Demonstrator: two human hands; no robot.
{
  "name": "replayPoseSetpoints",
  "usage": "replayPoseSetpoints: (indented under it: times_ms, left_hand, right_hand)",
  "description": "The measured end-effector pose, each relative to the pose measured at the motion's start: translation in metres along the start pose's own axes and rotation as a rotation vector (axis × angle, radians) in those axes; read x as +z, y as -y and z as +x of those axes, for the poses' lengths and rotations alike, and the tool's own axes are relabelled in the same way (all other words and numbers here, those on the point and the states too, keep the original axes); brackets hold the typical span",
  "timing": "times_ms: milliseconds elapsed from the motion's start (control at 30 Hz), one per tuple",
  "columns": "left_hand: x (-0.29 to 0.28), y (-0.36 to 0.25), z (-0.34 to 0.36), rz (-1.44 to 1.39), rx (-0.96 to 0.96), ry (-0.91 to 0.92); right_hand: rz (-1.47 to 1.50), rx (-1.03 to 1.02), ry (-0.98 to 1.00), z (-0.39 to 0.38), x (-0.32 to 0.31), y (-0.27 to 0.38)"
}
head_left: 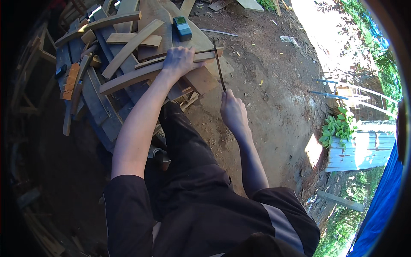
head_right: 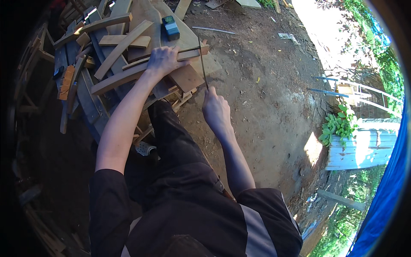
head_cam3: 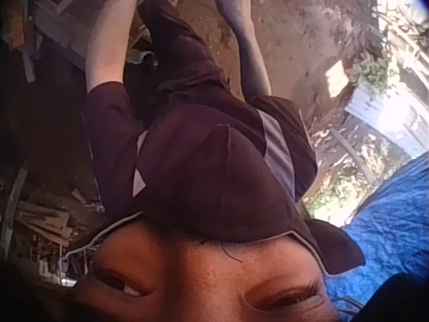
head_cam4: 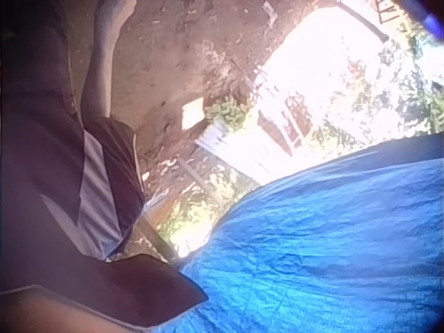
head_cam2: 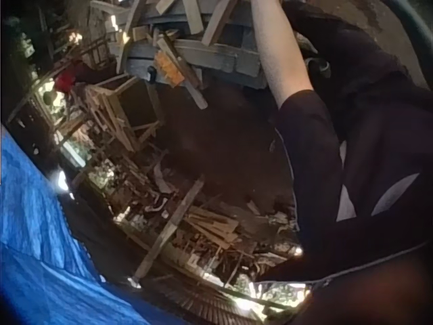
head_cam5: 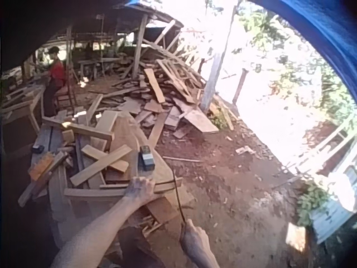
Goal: Using a handsaw to cut a piece of wood in a workshop.
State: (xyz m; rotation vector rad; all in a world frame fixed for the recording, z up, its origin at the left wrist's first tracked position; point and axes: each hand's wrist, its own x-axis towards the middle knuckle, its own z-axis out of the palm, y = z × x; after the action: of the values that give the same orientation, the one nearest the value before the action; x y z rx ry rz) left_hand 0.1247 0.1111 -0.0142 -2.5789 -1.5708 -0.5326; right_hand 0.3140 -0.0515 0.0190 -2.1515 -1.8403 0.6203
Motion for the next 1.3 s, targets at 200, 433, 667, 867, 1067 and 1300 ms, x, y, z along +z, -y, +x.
replayPoseSetpoints:
  times_ms: [200,433,667,867,1067,1300]
  left_hand:
    - [-0.003,-0.003,-0.007,-0.044,0.075,-0.018]
    - [0.002,-0.012,-0.003,-0.059,0.082,-0.084]
    - [0.002,0.001,-0.004,-0.051,0.045,-0.022]
    - [-0.001,-0.008,-0.006,-0.070,0.160,-0.038]
    - [0.002,-0.011,0.002,-0.087,0.086,-0.063]
    - [0.003,-0.004,-0.003,-0.074,0.021,-0.045]
  right_hand:
    - [-0.010,-0.009,-0.060,0.011,-0.001,-0.010]
    - [0.022,-0.090,-0.194,0.096,0.011,0.006]
    - [0.014,0.034,-0.064,0.017,0.017,-0.004]
    - [-0.030,0.010,-0.084,0.048,-0.003,0.003]
    - [0.042,-0.031,-0.194,0.085,0.013,0.006]
    - [0.011,0.041,-0.046,-0.006,0.011,-0.001]
